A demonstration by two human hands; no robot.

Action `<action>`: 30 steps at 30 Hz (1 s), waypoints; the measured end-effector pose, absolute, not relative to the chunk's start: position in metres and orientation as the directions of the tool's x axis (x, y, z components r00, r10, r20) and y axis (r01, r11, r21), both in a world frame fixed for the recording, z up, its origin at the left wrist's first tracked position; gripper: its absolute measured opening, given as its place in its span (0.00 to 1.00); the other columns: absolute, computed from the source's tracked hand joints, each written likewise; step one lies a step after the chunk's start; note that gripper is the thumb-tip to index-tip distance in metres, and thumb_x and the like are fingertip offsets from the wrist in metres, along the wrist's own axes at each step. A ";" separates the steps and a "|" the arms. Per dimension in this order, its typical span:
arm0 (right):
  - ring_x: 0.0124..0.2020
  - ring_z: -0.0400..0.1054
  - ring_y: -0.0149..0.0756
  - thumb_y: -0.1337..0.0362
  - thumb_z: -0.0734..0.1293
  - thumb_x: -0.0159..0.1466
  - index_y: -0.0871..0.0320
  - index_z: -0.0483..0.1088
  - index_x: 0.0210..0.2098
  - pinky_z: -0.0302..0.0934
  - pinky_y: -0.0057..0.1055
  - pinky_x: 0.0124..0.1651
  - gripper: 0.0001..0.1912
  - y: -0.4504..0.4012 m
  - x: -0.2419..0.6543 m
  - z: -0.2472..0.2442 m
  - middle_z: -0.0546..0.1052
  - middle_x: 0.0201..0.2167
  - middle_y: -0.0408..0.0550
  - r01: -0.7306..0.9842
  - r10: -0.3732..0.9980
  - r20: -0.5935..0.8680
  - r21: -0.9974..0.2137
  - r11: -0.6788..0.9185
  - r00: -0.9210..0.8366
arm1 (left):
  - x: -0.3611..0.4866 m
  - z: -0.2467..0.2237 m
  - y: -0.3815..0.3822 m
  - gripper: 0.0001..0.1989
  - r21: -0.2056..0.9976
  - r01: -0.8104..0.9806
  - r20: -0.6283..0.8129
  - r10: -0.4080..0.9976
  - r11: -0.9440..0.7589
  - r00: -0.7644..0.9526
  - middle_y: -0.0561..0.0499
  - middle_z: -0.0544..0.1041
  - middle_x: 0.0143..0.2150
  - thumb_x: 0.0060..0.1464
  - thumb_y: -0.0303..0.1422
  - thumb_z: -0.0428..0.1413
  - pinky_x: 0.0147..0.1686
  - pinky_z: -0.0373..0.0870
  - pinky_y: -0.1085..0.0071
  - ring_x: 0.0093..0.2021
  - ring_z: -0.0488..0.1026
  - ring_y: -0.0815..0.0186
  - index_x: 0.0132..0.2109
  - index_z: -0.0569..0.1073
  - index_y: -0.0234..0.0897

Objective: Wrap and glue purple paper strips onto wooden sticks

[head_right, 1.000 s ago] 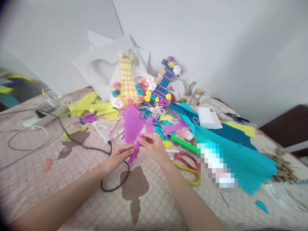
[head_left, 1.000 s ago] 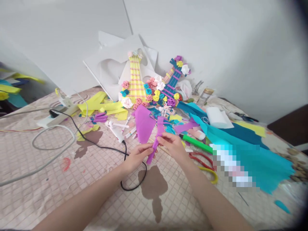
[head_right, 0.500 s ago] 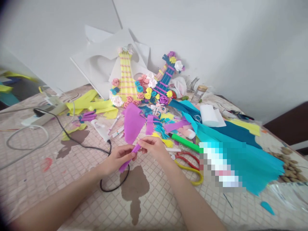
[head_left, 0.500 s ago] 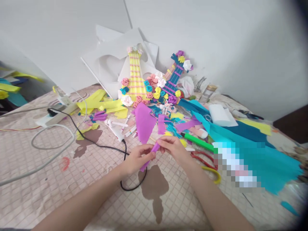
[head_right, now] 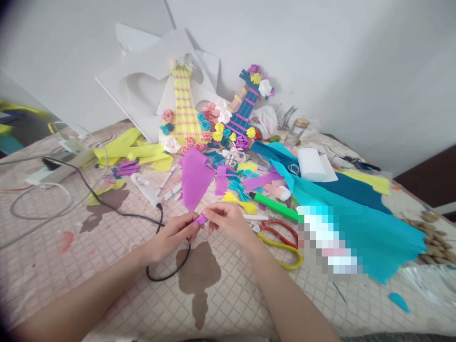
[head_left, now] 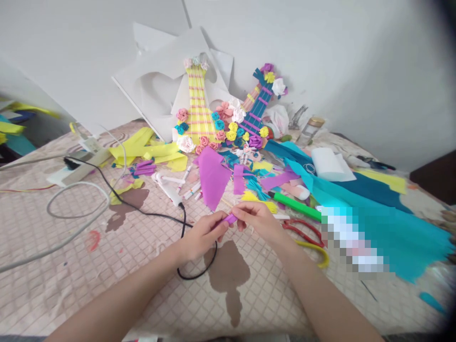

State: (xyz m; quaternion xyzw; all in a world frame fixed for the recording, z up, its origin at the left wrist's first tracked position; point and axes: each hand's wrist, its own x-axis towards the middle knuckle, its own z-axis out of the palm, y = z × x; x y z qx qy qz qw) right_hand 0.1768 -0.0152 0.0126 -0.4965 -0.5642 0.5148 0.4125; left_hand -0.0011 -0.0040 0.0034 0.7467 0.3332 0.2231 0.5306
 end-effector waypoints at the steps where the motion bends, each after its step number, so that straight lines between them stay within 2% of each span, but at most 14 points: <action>1: 0.17 0.63 0.27 0.56 0.65 0.57 0.60 0.72 0.25 0.57 0.26 0.23 0.12 -0.014 0.178 0.011 0.69 0.15 0.40 0.156 0.987 -0.042 -0.988 -0.018 -0.152 | 0.000 0.003 -0.004 0.13 0.944 0.259 -0.024 0.740 -0.205 0.672 0.57 0.62 0.23 0.60 0.39 0.43 0.26 0.57 0.73 0.25 0.59 0.71 0.33 0.65 0.36; 3: 0.18 0.63 0.28 0.55 0.64 0.58 0.60 0.72 0.28 0.58 0.27 0.23 0.14 -0.012 0.181 0.009 0.70 0.16 0.41 0.207 0.995 -0.022 -0.978 -0.001 -0.099 | 0.001 0.002 -0.003 0.13 0.950 0.250 -0.026 0.755 -0.185 0.655 0.57 0.62 0.23 0.60 0.39 0.42 0.27 0.58 0.72 0.25 0.59 0.70 0.32 0.63 0.36; 8: 0.23 0.66 0.32 0.54 0.63 0.58 0.59 0.72 0.33 0.61 0.31 0.30 0.14 -0.014 0.203 0.016 0.74 0.25 0.46 0.394 0.984 0.102 -0.919 0.037 0.143 | 0.000 0.000 0.000 0.11 0.963 0.203 0.007 0.767 -0.178 0.641 0.55 0.66 0.26 0.59 0.35 0.43 0.33 0.60 0.71 0.29 0.63 0.69 0.31 0.64 0.36; 11: 0.27 0.68 0.39 0.55 0.66 0.56 0.58 0.73 0.31 0.61 0.37 0.35 0.13 -0.032 0.231 0.018 0.75 0.27 0.48 0.533 0.963 0.143 -0.846 -0.002 0.230 | -0.001 -0.002 0.002 0.11 0.964 0.221 -0.011 0.810 -0.146 0.586 0.57 0.62 0.23 0.58 0.34 0.44 0.29 0.57 0.72 0.25 0.59 0.71 0.28 0.61 0.37; 12: 0.29 0.68 0.41 0.56 0.67 0.55 0.58 0.74 0.31 0.61 0.40 0.36 0.12 -0.042 0.243 0.015 0.75 0.29 0.50 0.594 0.962 0.144 -0.804 -0.023 0.232 | -0.002 -0.003 0.003 0.11 0.965 0.224 -0.015 0.824 -0.137 0.567 0.58 0.60 0.22 0.58 0.34 0.44 0.27 0.56 0.72 0.24 0.57 0.71 0.28 0.60 0.37; 13: 0.30 0.68 0.42 0.55 0.66 0.55 0.57 0.74 0.33 0.61 0.41 0.37 0.13 -0.052 0.256 0.011 0.76 0.31 0.51 0.717 0.969 0.131 -0.694 -0.059 0.208 | -0.002 -0.004 0.003 0.11 0.967 0.220 -0.014 0.833 -0.129 0.553 0.58 0.58 0.21 0.58 0.35 0.43 0.26 0.55 0.72 0.23 0.56 0.71 0.28 0.60 0.37; 16: 0.44 0.67 0.51 0.57 0.66 0.55 0.57 0.74 0.41 0.60 0.47 0.47 0.17 -0.083 0.294 -0.009 0.74 0.43 0.55 0.916 0.990 0.101 -0.398 -0.054 0.103 | -0.001 -0.003 0.004 0.13 0.979 0.180 -0.015 0.840 -0.099 0.542 0.60 0.55 0.20 0.59 0.40 0.42 0.23 0.52 0.73 0.21 0.53 0.72 0.33 0.63 0.36; 18: 0.49 0.64 0.52 0.57 0.65 0.55 0.54 0.71 0.48 0.59 0.48 0.50 0.21 -0.096 0.314 -0.023 0.71 0.48 0.54 0.945 0.994 0.093 -0.328 -0.018 0.051 | 0.000 -0.002 0.003 0.16 0.984 0.160 -0.025 0.842 -0.073 0.539 0.60 0.54 0.19 0.58 0.43 0.43 0.22 0.50 0.73 0.20 0.52 0.72 0.34 0.65 0.35; 21: 0.50 0.63 0.51 0.55 0.63 0.57 0.54 0.69 0.50 0.59 0.48 0.51 0.22 -0.102 0.328 -0.034 0.71 0.49 0.54 0.953 0.993 0.113 -0.302 -0.007 0.043 | 0.001 0.001 0.002 0.17 0.986 0.154 -0.033 0.841 -0.060 0.540 0.60 0.54 0.18 0.56 0.44 0.45 0.21 0.47 0.73 0.19 0.50 0.73 0.28 0.65 0.35; 24: 0.49 0.64 0.50 0.54 0.63 0.58 0.54 0.69 0.50 0.60 0.49 0.50 0.22 -0.096 0.330 -0.035 0.71 0.47 0.54 0.952 0.995 0.091 -0.306 -0.003 0.032 | 0.000 0.000 0.003 0.16 0.985 0.155 -0.018 0.851 -0.075 0.525 0.59 0.54 0.17 0.53 0.40 0.46 0.22 0.47 0.72 0.19 0.50 0.73 0.22 0.60 0.36; 30: 0.47 0.66 0.49 0.56 0.62 0.58 0.55 0.70 0.45 0.60 0.47 0.49 0.17 -0.096 0.323 -0.024 0.73 0.44 0.54 0.938 0.996 0.079 -0.341 0.059 -0.034 | -0.003 -0.008 0.007 0.12 0.986 0.131 0.032 0.876 -0.108 0.482 0.58 0.53 0.16 0.48 0.33 0.45 0.23 0.47 0.72 0.20 0.50 0.72 0.19 0.55 0.38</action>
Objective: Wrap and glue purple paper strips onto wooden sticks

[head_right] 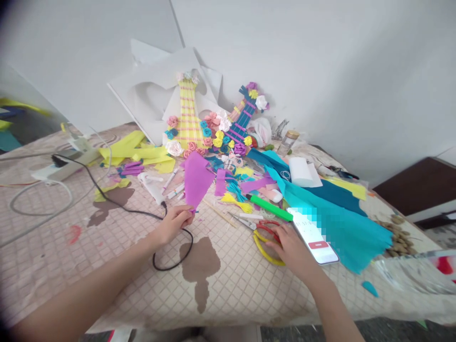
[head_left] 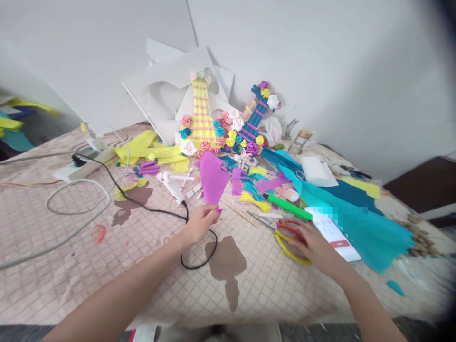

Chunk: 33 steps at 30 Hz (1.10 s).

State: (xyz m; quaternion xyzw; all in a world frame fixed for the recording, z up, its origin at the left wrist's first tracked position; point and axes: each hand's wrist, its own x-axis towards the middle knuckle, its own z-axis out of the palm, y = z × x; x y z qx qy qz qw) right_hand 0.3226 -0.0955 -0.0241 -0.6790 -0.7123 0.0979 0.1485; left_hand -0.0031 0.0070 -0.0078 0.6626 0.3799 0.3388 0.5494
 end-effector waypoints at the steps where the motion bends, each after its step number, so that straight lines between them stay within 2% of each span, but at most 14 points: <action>1: 0.47 0.66 0.50 0.57 0.61 0.58 0.55 0.70 0.45 0.61 0.47 0.49 0.17 -0.098 0.321 -0.022 0.73 0.44 0.55 0.935 0.996 0.084 -0.349 0.062 -0.035 | -0.003 -0.008 0.007 0.13 0.986 0.124 0.038 0.877 -0.110 0.479 0.58 0.53 0.16 0.48 0.32 0.45 0.23 0.47 0.72 0.20 0.50 0.72 0.18 0.55 0.38; 7: 0.47 0.68 0.52 0.54 0.58 0.58 0.57 0.64 0.47 0.64 0.46 0.46 0.21 -0.124 0.322 -0.010 0.72 0.47 0.60 0.904 0.987 0.091 -0.419 -0.084 0.134 | 0.000 0.001 0.001 0.14 0.997 0.038 0.046 0.877 -0.072 0.478 0.59 0.54 0.18 0.54 0.39 0.45 0.22 0.48 0.73 0.20 0.50 0.73 0.24 0.60 0.37; 10: 0.46 0.68 0.52 0.52 0.62 0.55 0.57 0.61 0.47 0.65 0.45 0.45 0.24 -0.131 0.318 -0.007 0.71 0.48 0.60 0.844 0.964 0.054 -0.497 -0.199 0.260 | 0.001 0.003 -0.001 0.14 0.999 -0.029 0.039 0.859 -0.029 0.511 0.60 0.53 0.19 0.56 0.41 0.43 0.20 0.49 0.74 0.19 0.51 0.73 0.32 0.62 0.35; 12: 0.45 0.68 0.51 0.53 0.67 0.50 0.56 0.61 0.45 0.65 0.44 0.44 0.26 -0.132 0.307 -0.006 0.71 0.48 0.58 0.782 0.948 0.057 -0.582 -0.222 0.312 | 0.000 0.004 -0.002 0.13 0.998 -0.057 0.040 0.847 -0.012 0.531 0.60 0.54 0.20 0.56 0.40 0.43 0.20 0.50 0.74 0.19 0.52 0.73 0.36 0.63 0.35; 16: 0.46 0.67 0.47 0.57 0.69 0.49 0.54 0.56 0.51 0.64 0.42 0.47 0.32 -0.129 0.272 0.001 0.68 0.50 0.54 0.668 0.963 0.067 -0.733 -0.129 0.260 | -0.003 0.010 -0.004 0.13 0.997 -0.073 0.070 0.818 -0.035 0.571 0.59 0.57 0.21 0.57 0.40 0.44 0.19 0.51 0.75 0.19 0.54 0.74 0.39 0.64 0.34; 19: 0.44 0.66 0.44 0.59 0.71 0.47 0.52 0.58 0.49 0.63 0.42 0.47 0.32 -0.121 0.245 0.008 0.68 0.48 0.51 0.596 0.979 -0.026 -0.790 -0.142 0.200 | -0.005 0.015 -0.006 0.14 0.994 -0.056 0.105 0.794 -0.089 0.599 0.59 0.57 0.21 0.59 0.40 0.44 0.20 0.52 0.75 0.20 0.54 0.74 0.41 0.66 0.33; 21: 0.37 0.67 0.41 0.61 0.73 0.44 0.52 0.61 0.44 0.65 0.40 0.40 0.29 -0.111 0.229 0.013 0.70 0.39 0.47 0.479 0.978 -0.090 -0.861 -0.172 0.189 | -0.006 0.018 -0.007 0.15 0.993 -0.033 0.109 0.780 -0.112 0.616 0.59 0.57 0.21 0.59 0.40 0.43 0.21 0.52 0.75 0.20 0.53 0.74 0.41 0.67 0.33; 22: 0.32 0.66 0.38 0.60 0.73 0.45 0.53 0.62 0.41 0.65 0.37 0.35 0.25 -0.105 0.221 0.014 0.70 0.33 0.45 0.367 0.977 -0.105 -0.915 -0.167 0.183 | -0.006 0.019 -0.008 0.16 0.992 -0.024 0.110 0.773 -0.122 0.625 0.59 0.57 0.20 0.60 0.40 0.43 0.21 0.52 0.74 0.20 0.53 0.74 0.40 0.68 0.32; 24: 0.24 0.63 0.33 0.57 0.73 0.45 0.53 0.61 0.32 0.63 0.34 0.28 0.20 -0.091 0.205 0.018 0.66 0.23 0.39 0.145 0.979 -0.097 -0.982 -0.124 0.179 | -0.006 0.021 -0.010 0.17 0.990 -0.004 0.109 0.756 -0.139 0.646 0.59 0.57 0.20 0.60 0.40 0.43 0.21 0.52 0.74 0.20 0.53 0.74 0.39 0.69 0.32; 25: 0.22 0.61 0.32 0.56 0.73 0.44 0.52 0.59 0.30 0.62 0.32 0.27 0.21 -0.085 0.197 0.020 0.64 0.21 0.38 0.102 0.981 -0.082 -0.990 -0.101 0.175 | -0.006 0.021 -0.011 0.17 0.989 0.007 0.104 0.746 -0.144 0.657 0.59 0.57 0.20 0.59 0.41 0.43 0.21 0.53 0.74 0.20 0.54 0.74 0.39 0.69 0.32; 27: 0.22 0.60 0.30 0.57 0.75 0.43 0.53 0.56 0.27 0.60 0.31 0.27 0.23 -0.072 0.183 0.024 0.66 0.21 0.38 0.067 0.985 -0.048 -0.996 -0.060 0.164 | -0.006 0.021 -0.012 0.18 0.987 0.036 0.088 0.723 -0.155 0.685 0.58 0.58 0.20 0.59 0.42 0.43 0.22 0.54 0.74 0.20 0.55 0.74 0.35 0.69 0.32; 30: 0.21 0.58 0.29 0.61 0.75 0.44 0.53 0.56 0.28 0.58 0.29 0.26 0.22 -0.060 0.165 0.029 0.71 0.27 0.40 0.012 0.992 -0.007 -1.000 -0.008 0.125 | -0.005 0.020 -0.014 0.19 0.981 0.085 0.064 0.698 -0.177 0.714 0.57 0.61 0.20 0.58 0.43 0.44 0.22 0.55 0.74 0.21 0.57 0.73 0.27 0.65 0.34; 33: 0.21 0.59 0.28 0.63 0.75 0.43 0.53 0.58 0.30 0.57 0.29 0.25 0.22 -0.056 0.155 0.030 0.71 0.27 0.40 -0.028 0.993 -0.017 -1.000 -0.014 0.113 | -0.005 0.019 -0.014 0.19 0.980 0.093 0.054 0.681 -0.178 0.730 0.55 0.62 0.20 0.58 0.43 0.44 0.22 0.55 0.74 0.21 0.58 0.73 0.25 0.62 0.35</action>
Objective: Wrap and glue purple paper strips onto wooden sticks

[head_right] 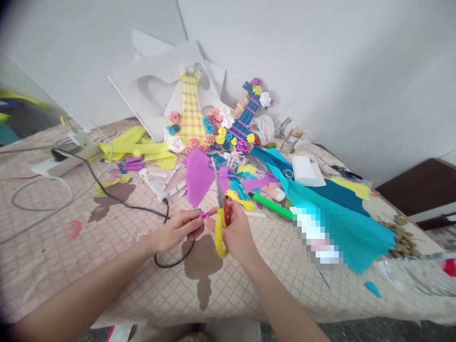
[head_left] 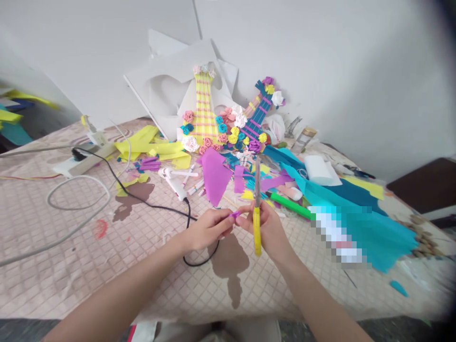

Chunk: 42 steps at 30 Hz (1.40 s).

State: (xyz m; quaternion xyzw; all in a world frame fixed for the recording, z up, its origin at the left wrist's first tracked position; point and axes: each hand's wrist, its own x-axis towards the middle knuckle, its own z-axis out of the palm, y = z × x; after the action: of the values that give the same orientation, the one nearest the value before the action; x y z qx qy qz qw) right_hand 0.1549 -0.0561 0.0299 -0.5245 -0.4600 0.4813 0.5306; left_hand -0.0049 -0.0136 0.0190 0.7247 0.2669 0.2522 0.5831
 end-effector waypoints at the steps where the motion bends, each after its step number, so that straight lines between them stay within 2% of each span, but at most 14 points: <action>1: 0.20 0.59 0.28 0.63 0.75 0.43 0.53 0.58 0.30 0.57 0.30 0.26 0.22 -0.056 0.154 0.029 0.71 0.27 0.39 -0.039 0.993 -0.018 -0.999 -0.014 0.116 | -0.005 0.019 -0.014 0.19 0.983 0.088 0.046 0.677 -0.162 0.734 0.55 0.62 0.20 0.58 0.43 0.44 0.22 0.55 0.74 0.22 0.58 0.73 0.25 0.62 0.35; 7: 0.22 0.60 0.27 0.63 0.70 0.51 0.53 0.55 0.28 0.55 0.28 0.27 0.17 -0.057 0.160 0.026 0.73 0.28 0.38 -0.080 0.986 0.088 -0.992 0.100 0.142 | 0.000 0.017 -0.014 0.18 0.998 0.028 0.016 0.717 -0.050 0.696 0.58 0.60 0.21 0.59 0.43 0.43 0.21 0.54 0.75 0.20 0.56 0.74 0.28 0.61 0.36; 13: 0.20 0.57 0.26 0.63 0.74 0.45 0.54 0.56 0.28 0.53 0.27 0.23 0.21 -0.051 0.158 0.026 0.70 0.26 0.38 0.012 0.988 0.033 -0.999 0.031 0.152 | 0.001 0.012 -0.015 0.15 0.993 0.040 0.052 0.709 -0.112 0.703 0.57 0.62 0.23 0.58 0.43 0.45 0.22 0.55 0.75 0.22 0.57 0.74 0.32 0.62 0.36; 20: 0.21 0.56 0.26 0.61 0.72 0.49 0.54 0.54 0.27 0.54 0.25 0.22 0.20 -0.054 0.156 0.027 0.70 0.27 0.39 0.004 0.979 0.104 -0.995 0.104 0.173 | 0.002 0.007 -0.013 0.18 0.994 0.067 0.022 0.738 -0.090 0.675 0.57 0.62 0.20 0.59 0.43 0.44 0.22 0.56 0.76 0.20 0.59 0.74 0.28 0.63 0.35; 23: 0.20 0.55 0.24 0.62 0.72 0.48 0.54 0.55 0.27 0.54 0.25 0.23 0.19 -0.050 0.157 0.026 0.69 0.27 0.38 0.005 0.984 0.094 -0.995 0.095 0.154 | 0.003 0.007 -0.013 0.16 0.990 0.078 0.032 0.738 -0.114 0.674 0.57 0.63 0.20 0.58 0.43 0.45 0.22 0.57 0.76 0.21 0.61 0.74 0.32 0.66 0.34; 26: 0.21 0.57 0.25 0.62 0.73 0.48 0.54 0.56 0.28 0.55 0.25 0.25 0.20 -0.048 0.160 0.019 0.65 0.24 0.36 0.019 0.988 0.050 -0.999 0.047 0.147 | 0.003 0.008 -0.013 0.15 0.992 0.063 0.039 0.744 -0.109 0.667 0.56 0.66 0.23 0.58 0.42 0.46 0.22 0.59 0.76 0.21 0.63 0.74 0.37 0.68 0.34; 30: 0.20 0.56 0.27 0.58 0.70 0.52 0.54 0.55 0.28 0.57 0.27 0.26 0.17 -0.061 0.173 0.008 0.58 0.21 0.34 0.097 0.993 -0.028 -0.995 -0.039 0.113 | 0.001 0.014 -0.011 0.14 0.997 0.051 0.017 0.789 -0.062 0.615 0.55 0.68 0.26 0.56 0.41 0.48 0.19 0.58 0.78 0.21 0.63 0.76 0.33 0.68 0.34; 33: 0.30 0.63 0.32 0.56 0.67 0.55 0.53 0.59 0.34 0.62 0.30 0.33 0.14 -0.083 0.189 0.007 0.63 0.29 0.41 0.239 0.990 -0.136 -0.961 -0.139 0.028 | -0.003 0.021 -0.009 0.12 1.000 0.009 0.007 0.814 -0.015 0.581 0.55 0.69 0.25 0.55 0.39 0.50 0.18 0.57 0.79 0.19 0.63 0.77 0.33 0.69 0.33; 35: 0.37 0.64 0.36 0.56 0.67 0.55 0.53 0.59 0.39 0.63 0.33 0.40 0.17 -0.097 0.200 0.011 0.64 0.35 0.44 0.307 0.979 -0.205 -0.932 -0.192 -0.011 | -0.005 0.025 -0.008 0.12 0.998 -0.050 -0.001 0.818 0.037 0.575 0.53 0.71 0.28 0.54 0.39 0.51 0.18 0.60 0.79 0.20 0.66 0.76 0.34 0.70 0.33; 37: 0.40 0.64 0.37 0.54 0.67 0.56 0.53 0.58 0.43 0.63 0.34 0.43 0.19 -0.106 0.209 0.017 0.65 0.38 0.45 0.356 0.960 -0.276 -0.903 -0.240 -0.054 | -0.006 0.026 -0.007 0.12 0.990 -0.110 -0.008 0.811 0.090 0.586 0.51 0.74 0.32 0.54 0.38 0.52 0.20 0.64 0.78 0.23 0.70 0.74 0.36 0.71 0.32; 40: 0.36 0.65 0.36 0.50 0.62 0.59 0.53 0.59 0.43 0.62 0.34 0.41 0.18 -0.110 0.214 0.027 0.67 0.35 0.45 0.449 0.912 -0.387 -0.845 -0.291 -0.136 | -0.006 0.026 -0.007 0.12 0.979 -0.143 -0.026 0.793 0.142 0.608 0.47 0.77 0.37 0.53 0.37 0.54 0.24 0.69 0.77 0.29 0.74 0.71 0.38 0.73 0.31; 42: 0.31 0.64 0.35 0.47 0.58 0.61 0.55 0.61 0.39 0.62 0.33 0.36 0.17 -0.108 0.214 0.032 0.67 0.30 0.45 0.525 0.904 -0.399 -0.808 -0.267 -0.153 | -0.006 0.026 -0.007 0.12 0.976 -0.144 -0.043 0.792 0.163 0.609 0.46 0.78 0.39 0.53 0.37 0.55 0.25 0.71 0.77 0.33 0.75 0.68 0.40 0.75 0.32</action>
State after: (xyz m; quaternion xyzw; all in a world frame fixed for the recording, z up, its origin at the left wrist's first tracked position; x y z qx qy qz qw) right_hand 0.2139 -0.1083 0.0317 -0.6220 -0.5745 0.4966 0.1908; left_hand -0.0064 -0.0070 0.0256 0.5551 0.2920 0.3322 0.7044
